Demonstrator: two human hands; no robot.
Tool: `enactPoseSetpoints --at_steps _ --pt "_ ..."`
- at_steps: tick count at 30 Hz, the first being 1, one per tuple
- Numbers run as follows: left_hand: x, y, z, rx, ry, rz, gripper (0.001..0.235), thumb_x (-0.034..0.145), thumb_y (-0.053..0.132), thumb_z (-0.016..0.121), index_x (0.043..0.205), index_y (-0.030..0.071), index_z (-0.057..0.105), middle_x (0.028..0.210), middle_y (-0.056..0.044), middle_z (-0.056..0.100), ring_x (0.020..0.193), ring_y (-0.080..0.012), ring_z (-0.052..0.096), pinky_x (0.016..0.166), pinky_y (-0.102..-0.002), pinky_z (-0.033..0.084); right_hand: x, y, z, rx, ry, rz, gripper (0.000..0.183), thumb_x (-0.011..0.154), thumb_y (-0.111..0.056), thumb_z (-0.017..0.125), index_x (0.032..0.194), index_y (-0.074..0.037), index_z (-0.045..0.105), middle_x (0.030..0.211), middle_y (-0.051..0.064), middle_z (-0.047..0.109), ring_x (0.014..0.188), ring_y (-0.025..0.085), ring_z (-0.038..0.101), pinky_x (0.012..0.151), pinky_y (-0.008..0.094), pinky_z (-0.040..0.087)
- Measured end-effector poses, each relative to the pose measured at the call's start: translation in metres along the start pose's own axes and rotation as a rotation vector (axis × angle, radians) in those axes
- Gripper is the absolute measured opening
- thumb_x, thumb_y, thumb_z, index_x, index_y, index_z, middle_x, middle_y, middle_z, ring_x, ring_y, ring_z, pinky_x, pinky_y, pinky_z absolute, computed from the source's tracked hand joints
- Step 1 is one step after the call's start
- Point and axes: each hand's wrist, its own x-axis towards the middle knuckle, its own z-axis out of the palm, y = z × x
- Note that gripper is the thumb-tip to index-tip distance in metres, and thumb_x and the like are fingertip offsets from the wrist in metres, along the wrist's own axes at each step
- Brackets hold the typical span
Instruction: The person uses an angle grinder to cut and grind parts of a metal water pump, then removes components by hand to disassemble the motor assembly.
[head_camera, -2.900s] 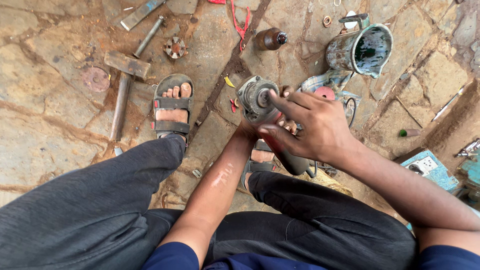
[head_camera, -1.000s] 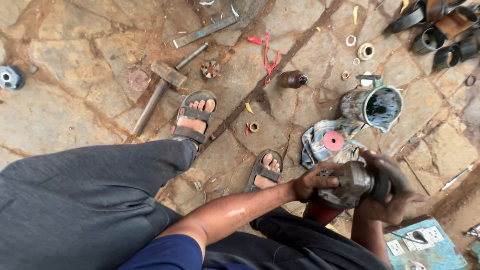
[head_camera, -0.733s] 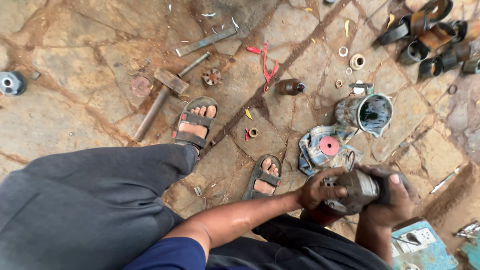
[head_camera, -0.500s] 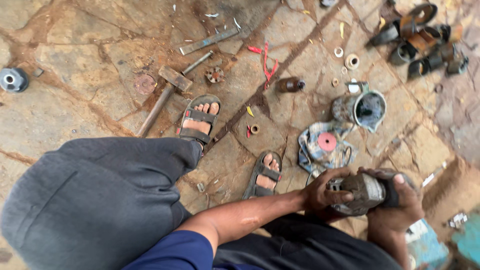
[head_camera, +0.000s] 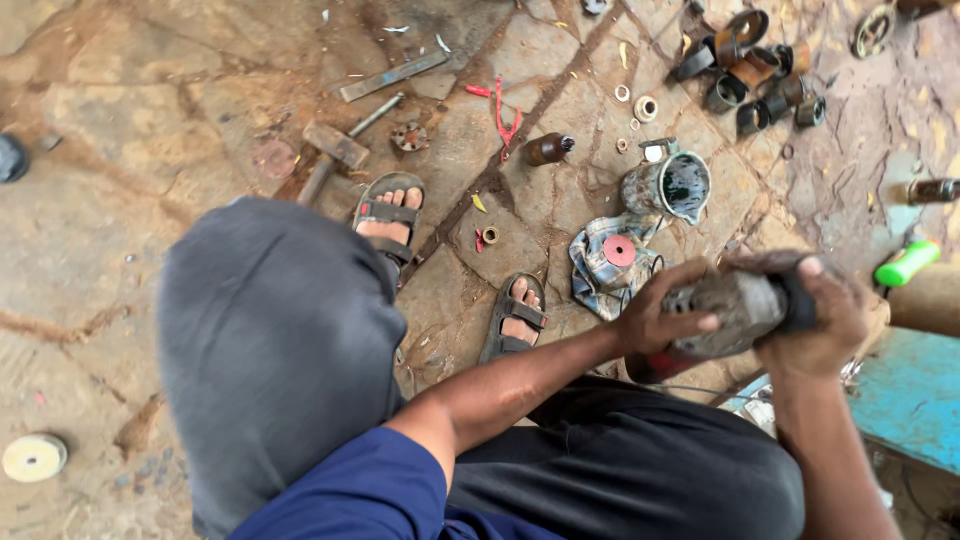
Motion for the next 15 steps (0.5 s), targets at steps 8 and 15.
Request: enactPoseSetpoints --at_steps 8,15 --pt "0.049 0.065 0.002 0.11 0.713 0.221 0.045 0.108 0.039 0.067 0.126 0.0 0.055 0.124 -0.023 0.059 0.11 -0.0294 0.06 0.104 -0.042 0.049 0.018 0.053 -0.046 -0.632 -0.235 0.007 0.092 0.075 -0.033 0.084 0.153 -0.001 0.048 0.135 0.014 0.062 0.119 0.027 0.06 0.102 0.041 0.048" --pt "0.082 0.139 -0.032 0.273 0.43 -0.525 0.056 0.103 0.054 0.052 0.136 0.009 0.05 0.091 -0.025 0.074 0.084 -0.0397 0.078 0.08 -0.048 0.059 0.027 0.068 -0.023 -0.747 -0.156 0.2 0.075 0.065 -0.011 0.089 0.132 -0.001 0.058 0.116 0.013 0.071 0.104 0.024 0.07 0.093 0.039 0.056"
